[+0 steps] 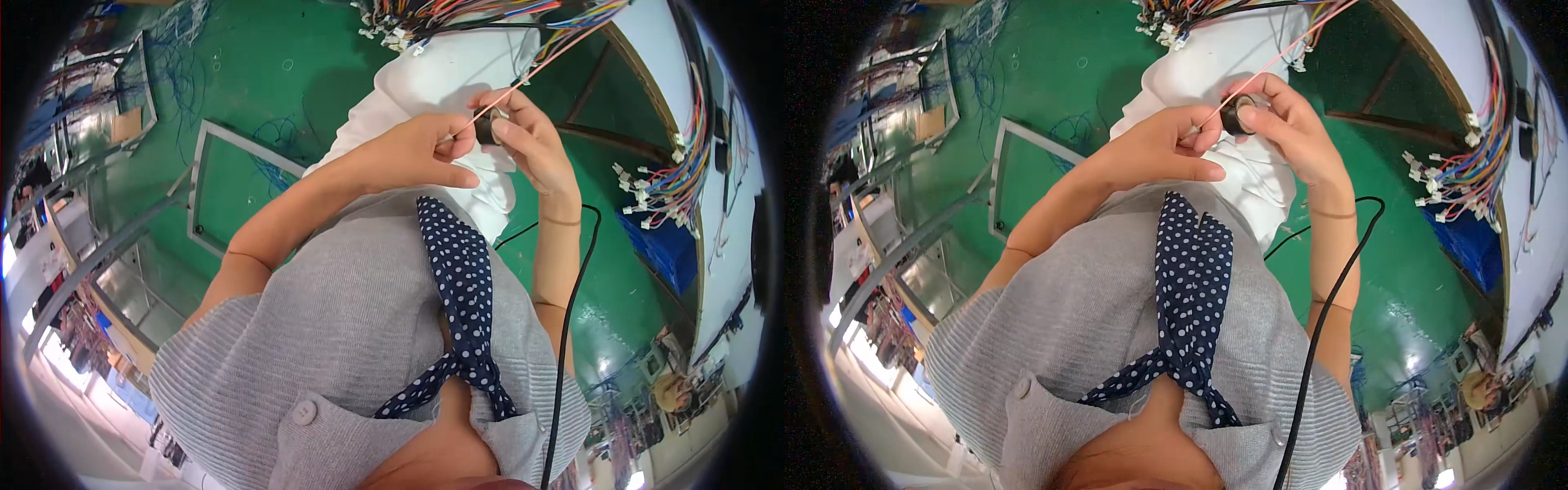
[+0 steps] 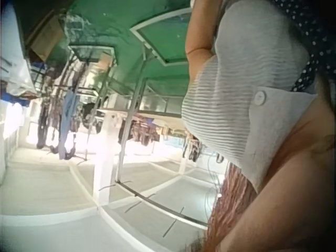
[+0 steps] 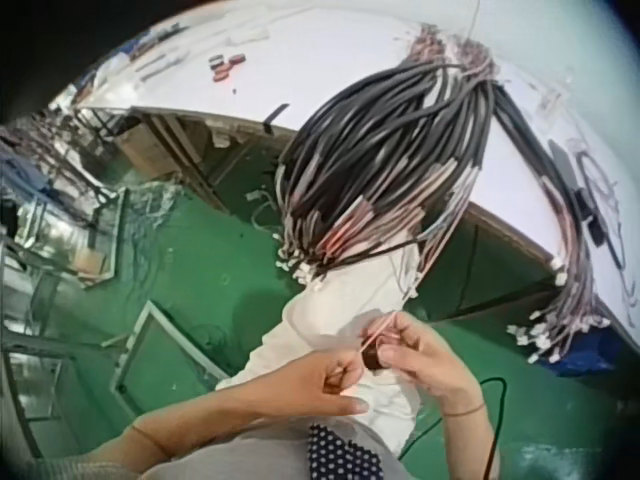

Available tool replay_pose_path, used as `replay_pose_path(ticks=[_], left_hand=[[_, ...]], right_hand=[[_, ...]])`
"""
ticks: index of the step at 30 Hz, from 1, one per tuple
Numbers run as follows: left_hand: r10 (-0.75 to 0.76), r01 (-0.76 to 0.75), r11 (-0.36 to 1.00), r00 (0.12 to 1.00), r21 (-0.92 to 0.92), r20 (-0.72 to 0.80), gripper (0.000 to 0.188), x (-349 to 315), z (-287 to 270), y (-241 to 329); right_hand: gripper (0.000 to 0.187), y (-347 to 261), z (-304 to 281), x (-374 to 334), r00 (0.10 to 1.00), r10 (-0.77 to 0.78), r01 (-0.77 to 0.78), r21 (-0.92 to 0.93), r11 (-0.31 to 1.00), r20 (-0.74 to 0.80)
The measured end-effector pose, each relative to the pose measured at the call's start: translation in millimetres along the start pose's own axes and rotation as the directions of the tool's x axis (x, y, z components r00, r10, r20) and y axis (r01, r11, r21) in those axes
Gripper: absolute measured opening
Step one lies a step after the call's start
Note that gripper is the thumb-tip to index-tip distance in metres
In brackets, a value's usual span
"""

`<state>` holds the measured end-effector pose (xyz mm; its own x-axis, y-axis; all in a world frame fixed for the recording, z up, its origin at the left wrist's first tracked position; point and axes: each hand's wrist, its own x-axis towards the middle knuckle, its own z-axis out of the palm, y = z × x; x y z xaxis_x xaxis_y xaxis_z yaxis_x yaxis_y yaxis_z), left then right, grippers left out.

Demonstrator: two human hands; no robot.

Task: The person sorts through wire bundles and wraps electrical tape around sections of the wires by hand.

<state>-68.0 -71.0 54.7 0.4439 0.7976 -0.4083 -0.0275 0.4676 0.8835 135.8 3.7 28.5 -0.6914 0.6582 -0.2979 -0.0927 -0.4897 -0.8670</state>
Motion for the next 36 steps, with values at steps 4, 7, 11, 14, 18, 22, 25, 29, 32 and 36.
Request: replay_pose_path(ticks=[4, 7, 11, 14, 18, 22, 25, 29, 32, 36], left_hand=[[-0.002, 0.006, 0.989, 1.0, -0.149, 0.029, 0.038, -2.5, -6.5, -0.4], [0.002, 0.002, 0.979, 1.0, -0.202, 0.021, 0.038, -2.0, -8.4, -7.7], [-0.008, 0.011, 0.976, 1.0, -0.219, 0.01, 0.038, -3.4, -14.9, -8.9], [0.004, -0.003, 0.979, 1.0, -0.203, 0.006, 0.037, -10.6, -18.1, -6.9], [-0.008, 0.028, 0.965, 0.997, -0.262, 0.079, 0.038, -11.6, -21.4, -8.0], [-0.002, 0.062, 0.931, 0.986, -0.359, 0.166, 0.039, -8.4, -25.8, -14.4], [0.035, 0.061, 0.896, 0.978, -0.441, 0.207, 0.04, -7.6, -28.0, -15.4], [0.056, 0.116, 0.809, 0.961, -0.577, 0.271, 0.034, -10.6, -24.4, -13.7], [-0.006, 0.245, 0.605, 0.953, -0.757, 0.303, 0.028, -5.1, -22.4, -22.4], [-0.099, 0.154, 0.685, 0.988, -0.712, 0.118, 0.031, -0.9, -14.5, -24.3]], right_hand=[[0.028, -3.6, 6.1, 11.0, 0.999, 0.027, -0.026, -0.02, 0.999, 0.043], [0.03, -0.3, 7.3, 18.4, 0.99, -0.1, 0.098, 0.029, 0.995, 0.103], [0.039, 3.0, 8.2, 20.2, 0.997, -0.051, 0.054, -0.055, 0.997, 0.059], [0.043, 14.4, 2.4, 23.2, 1.0, -0.022, 0.023, -0.107, 0.994, 0.006], [0.042, 22.2, 1.5, 28.4, 0.985, -0.136, 0.143, -0.054, 0.988, 0.104], [0.052, 18.0, -2.5, 36.4, 0.968, -0.147, 0.179, -0.147, 0.973, 0.203], [0.053, 16.0, 3.1, 37.3, 0.956, -0.175, 0.205, -0.11, 0.973, 0.237], [0.04, 13.0, 4.4, 35.2, 0.931, -0.206, 0.238, -0.076, 0.968, 0.3], [0.032, 13.0, 2.5, 37.7, 0.907, -0.253, 0.301, -0.098, 0.949, 0.335], [0.036, 12.1, -2.2, 38.5, 0.874, -0.272, 0.387, -0.237, 0.891, 0.404]])
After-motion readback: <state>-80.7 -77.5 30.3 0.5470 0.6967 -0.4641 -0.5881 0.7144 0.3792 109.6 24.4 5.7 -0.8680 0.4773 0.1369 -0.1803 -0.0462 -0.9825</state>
